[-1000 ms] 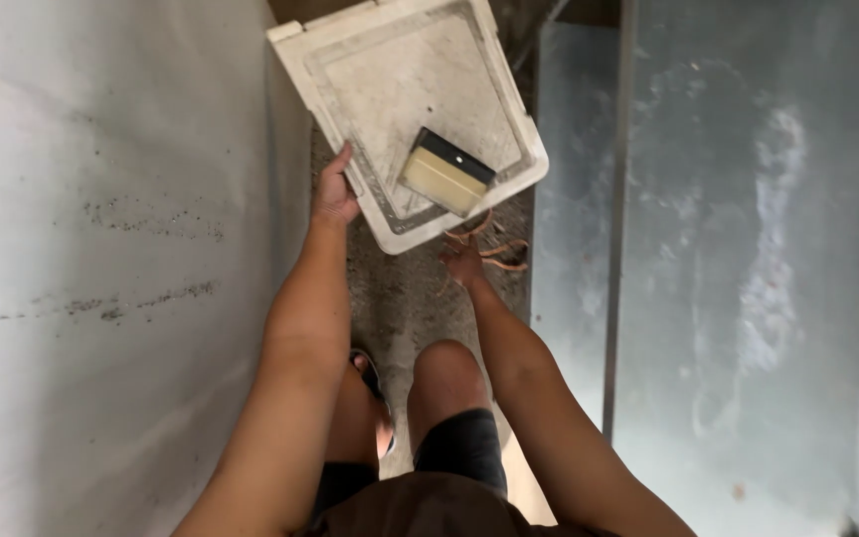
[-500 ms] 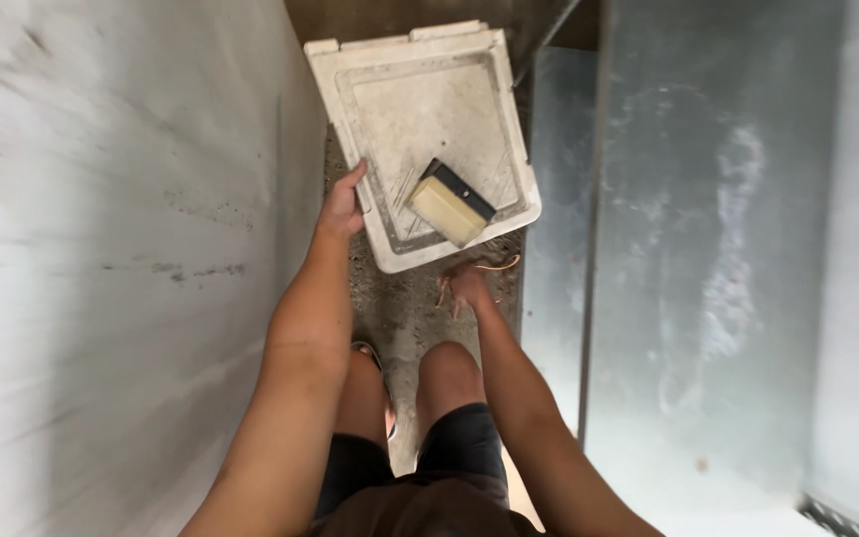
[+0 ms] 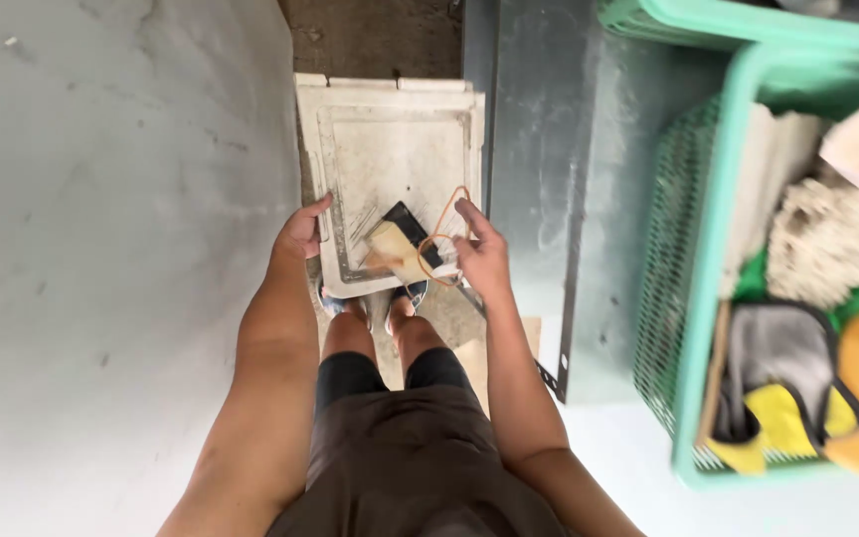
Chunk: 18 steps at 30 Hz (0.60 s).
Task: Moving and organizing various construction or maintenance materials between plastic trays and baskets.
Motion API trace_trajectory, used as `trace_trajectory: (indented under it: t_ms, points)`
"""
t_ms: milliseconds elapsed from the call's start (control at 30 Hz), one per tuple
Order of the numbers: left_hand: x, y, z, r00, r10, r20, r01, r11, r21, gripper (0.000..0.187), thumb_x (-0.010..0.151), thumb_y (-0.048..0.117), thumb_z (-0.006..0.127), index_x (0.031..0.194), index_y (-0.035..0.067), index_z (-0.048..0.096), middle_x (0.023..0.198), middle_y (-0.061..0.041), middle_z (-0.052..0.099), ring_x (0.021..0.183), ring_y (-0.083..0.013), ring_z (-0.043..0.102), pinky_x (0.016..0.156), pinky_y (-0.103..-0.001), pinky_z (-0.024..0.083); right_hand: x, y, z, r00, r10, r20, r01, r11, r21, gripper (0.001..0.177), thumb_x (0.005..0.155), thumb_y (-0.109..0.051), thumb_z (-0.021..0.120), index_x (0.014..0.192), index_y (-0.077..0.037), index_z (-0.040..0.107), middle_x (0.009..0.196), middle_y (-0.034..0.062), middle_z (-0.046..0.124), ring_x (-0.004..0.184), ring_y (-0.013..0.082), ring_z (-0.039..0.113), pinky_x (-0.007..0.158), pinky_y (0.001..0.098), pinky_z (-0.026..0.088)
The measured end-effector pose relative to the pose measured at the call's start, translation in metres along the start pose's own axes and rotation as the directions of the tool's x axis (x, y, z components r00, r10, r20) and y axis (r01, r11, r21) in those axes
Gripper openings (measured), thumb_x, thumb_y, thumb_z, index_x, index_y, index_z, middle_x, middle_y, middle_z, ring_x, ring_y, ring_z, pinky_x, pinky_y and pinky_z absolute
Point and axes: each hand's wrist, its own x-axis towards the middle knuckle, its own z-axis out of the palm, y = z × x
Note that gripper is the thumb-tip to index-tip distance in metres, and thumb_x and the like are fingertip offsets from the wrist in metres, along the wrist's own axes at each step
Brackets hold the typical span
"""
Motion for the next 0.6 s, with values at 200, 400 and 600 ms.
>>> trace_trajectory:
  t_ms: [200,400,600]
  points:
    - [-0.104,-0.032,0.014,0.997,-0.061,-0.049,0.065,0.994,0.083,0.061,0.089,0.042,0.073,0.135,0.004,0.062,0.125,-0.014,0.071,0.111,-0.0283,0.068,0.101,-0.046,0.052,-0.076,0.071,0.024,0.901,-0.107,0.419,0.37,0.695,-0.617,0.12,0.063,-0.048,0.098,0.151,-0.001,0.031,0.15,0.0198,0.045,0.122,0.0349,0.056,0.097,0.0448,0.05]
    - [-0.163,-0.121,-0.024,0.993,-0.101,-0.058,0.106,0.99,0.09,0.054,0.091,0.04,0.072,0.131,0.003,0.065,0.121,-0.012,0.073,0.11,-0.0264,0.069,0.102,-0.042,0.052,-0.207,0.092,0.035,0.967,0.026,0.252,0.186,0.601,-0.778,0.108,0.062,-0.058,0.092,0.142,-0.003,0.045,0.133,0.0178,0.061,0.122,0.0365,0.059,0.1,0.0458,0.051]
    - [-0.216,-0.223,-0.053,0.986,-0.133,-0.106,0.146,0.98,0.136,0.05,0.094,0.039,0.068,0.131,0.004,0.064,0.123,-0.014,0.07,0.112,-0.0294,0.066,0.101,-0.046,0.052,-0.326,0.11,-0.003,0.906,0.377,0.193,-0.177,0.749,-0.638,0.093,0.06,-0.046,0.092,0.136,-0.017,0.048,0.12,0.0116,0.07,0.113,0.033,0.067,0.097,0.0455,0.052]
